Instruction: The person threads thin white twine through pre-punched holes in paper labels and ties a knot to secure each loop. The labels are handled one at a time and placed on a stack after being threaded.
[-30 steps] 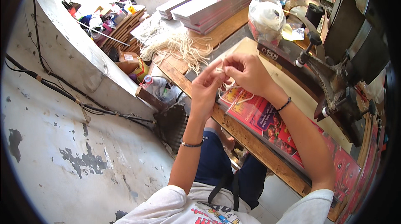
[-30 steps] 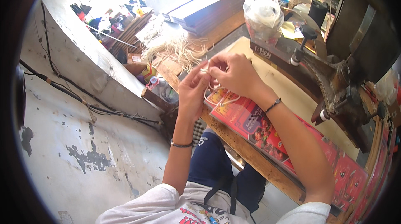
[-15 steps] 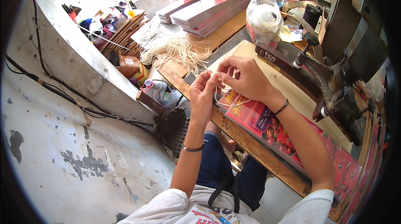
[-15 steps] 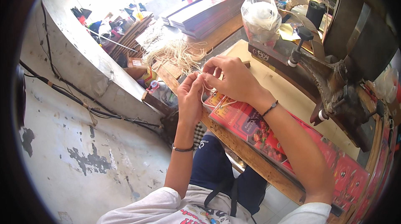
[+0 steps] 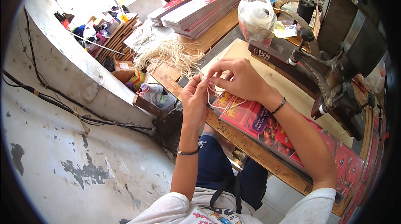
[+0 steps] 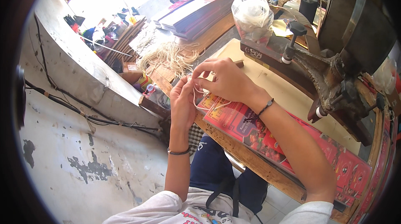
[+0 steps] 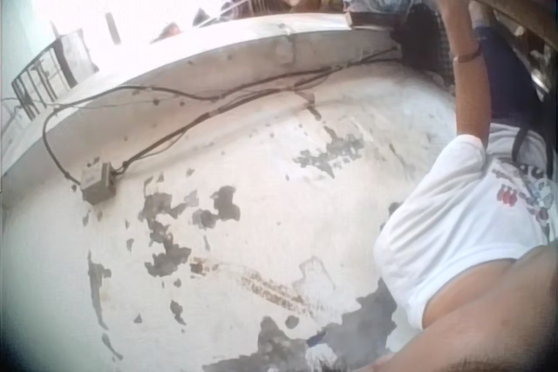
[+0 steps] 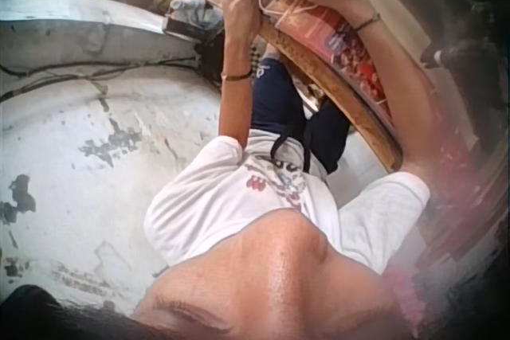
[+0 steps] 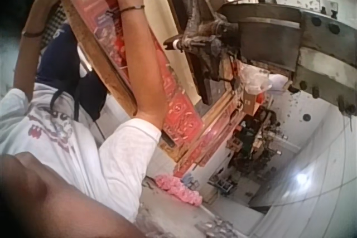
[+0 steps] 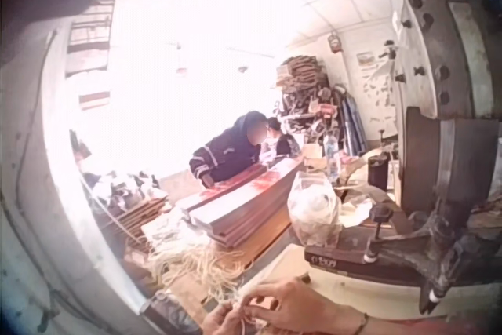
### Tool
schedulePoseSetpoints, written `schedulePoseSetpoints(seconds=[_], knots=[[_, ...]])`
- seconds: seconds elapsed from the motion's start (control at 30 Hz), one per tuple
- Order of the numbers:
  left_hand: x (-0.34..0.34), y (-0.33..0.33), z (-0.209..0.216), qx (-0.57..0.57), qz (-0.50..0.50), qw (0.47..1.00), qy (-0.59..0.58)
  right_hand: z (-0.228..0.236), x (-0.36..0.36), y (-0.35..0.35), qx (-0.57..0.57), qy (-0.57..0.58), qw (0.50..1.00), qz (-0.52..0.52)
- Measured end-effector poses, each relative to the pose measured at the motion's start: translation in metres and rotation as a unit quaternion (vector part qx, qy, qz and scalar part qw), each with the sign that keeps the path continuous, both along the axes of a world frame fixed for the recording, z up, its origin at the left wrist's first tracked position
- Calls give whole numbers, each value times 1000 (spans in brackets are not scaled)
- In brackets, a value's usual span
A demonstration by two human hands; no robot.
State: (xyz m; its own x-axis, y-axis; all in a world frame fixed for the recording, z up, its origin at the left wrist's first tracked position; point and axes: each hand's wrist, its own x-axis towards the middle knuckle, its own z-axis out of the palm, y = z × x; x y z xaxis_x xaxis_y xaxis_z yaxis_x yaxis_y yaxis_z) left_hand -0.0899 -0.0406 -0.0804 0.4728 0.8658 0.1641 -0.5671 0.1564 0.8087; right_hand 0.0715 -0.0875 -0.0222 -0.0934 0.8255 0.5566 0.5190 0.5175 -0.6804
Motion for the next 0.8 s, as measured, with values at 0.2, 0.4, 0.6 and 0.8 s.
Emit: schedulePoseSetpoints(seconds=[0.2,0.4,0.6,0.8], knots=[[0,-3,7,1,-10,1000,-1,4,3,-3,-75,20,997,18],[-2,-2,8,-14,-24,1000,-4,3,0,-2,-78,49,996,10],[-2,-3,9,-17,-37,999,-4,4,-1,-4,-72,36,997,6],[0,-7,14,-23,-31,999,-7,4,-1,-4,-13,19,1000,12]])
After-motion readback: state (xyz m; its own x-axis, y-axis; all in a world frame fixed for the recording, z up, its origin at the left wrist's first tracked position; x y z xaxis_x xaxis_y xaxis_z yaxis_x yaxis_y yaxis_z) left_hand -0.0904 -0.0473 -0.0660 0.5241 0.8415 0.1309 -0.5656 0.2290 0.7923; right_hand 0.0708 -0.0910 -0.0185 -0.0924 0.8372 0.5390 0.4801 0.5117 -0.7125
